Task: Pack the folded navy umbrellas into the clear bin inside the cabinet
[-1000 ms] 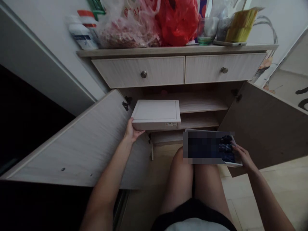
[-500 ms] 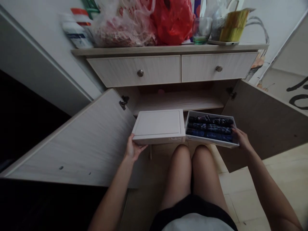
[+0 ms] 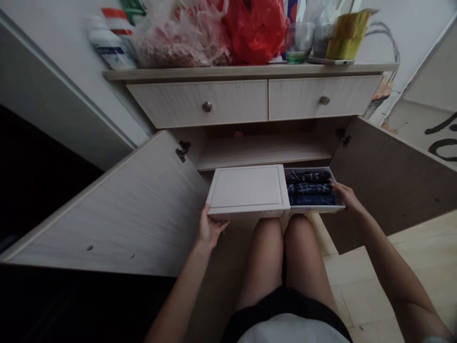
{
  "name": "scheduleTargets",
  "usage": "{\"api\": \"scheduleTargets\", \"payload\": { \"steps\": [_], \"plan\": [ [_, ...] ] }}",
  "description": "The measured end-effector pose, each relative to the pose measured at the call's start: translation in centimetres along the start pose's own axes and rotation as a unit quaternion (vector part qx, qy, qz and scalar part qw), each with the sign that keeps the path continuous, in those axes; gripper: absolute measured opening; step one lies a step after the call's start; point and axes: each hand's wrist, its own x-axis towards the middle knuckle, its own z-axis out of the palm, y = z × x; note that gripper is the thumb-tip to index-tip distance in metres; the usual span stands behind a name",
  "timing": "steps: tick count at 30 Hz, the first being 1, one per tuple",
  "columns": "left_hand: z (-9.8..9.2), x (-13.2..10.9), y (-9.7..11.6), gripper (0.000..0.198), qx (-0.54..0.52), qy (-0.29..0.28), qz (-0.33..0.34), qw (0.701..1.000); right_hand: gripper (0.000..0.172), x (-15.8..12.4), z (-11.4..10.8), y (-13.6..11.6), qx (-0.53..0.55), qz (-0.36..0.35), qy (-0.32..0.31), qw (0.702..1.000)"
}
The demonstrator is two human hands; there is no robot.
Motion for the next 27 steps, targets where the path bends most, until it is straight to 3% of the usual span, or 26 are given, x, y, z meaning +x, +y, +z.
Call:
{"api": "scheduleTargets", "payload": {
  "steps": [7,16,27],
  "plan": [
    [1.5,-1.6,-1.3,0.050,-0.011,-0.001,-0.017,1.000,0.041,-0.6,3.4,0.2,0.027,0.005,-0.041,0.999],
    [3.3,-2.4,-2.6,0.047,-0.023,-0.001,-0.023,0.999,0.063,-1.1,6.8,1.0,0.041,0.011,-0.083,0.996],
    [4.6,-2.6,-4.2,0.044,-0.037,-0.015,-0.039,0.998,0.080,-2.5,8.4,1.6,-0.029,-0.064,-0.124,0.990]
  ]
}}
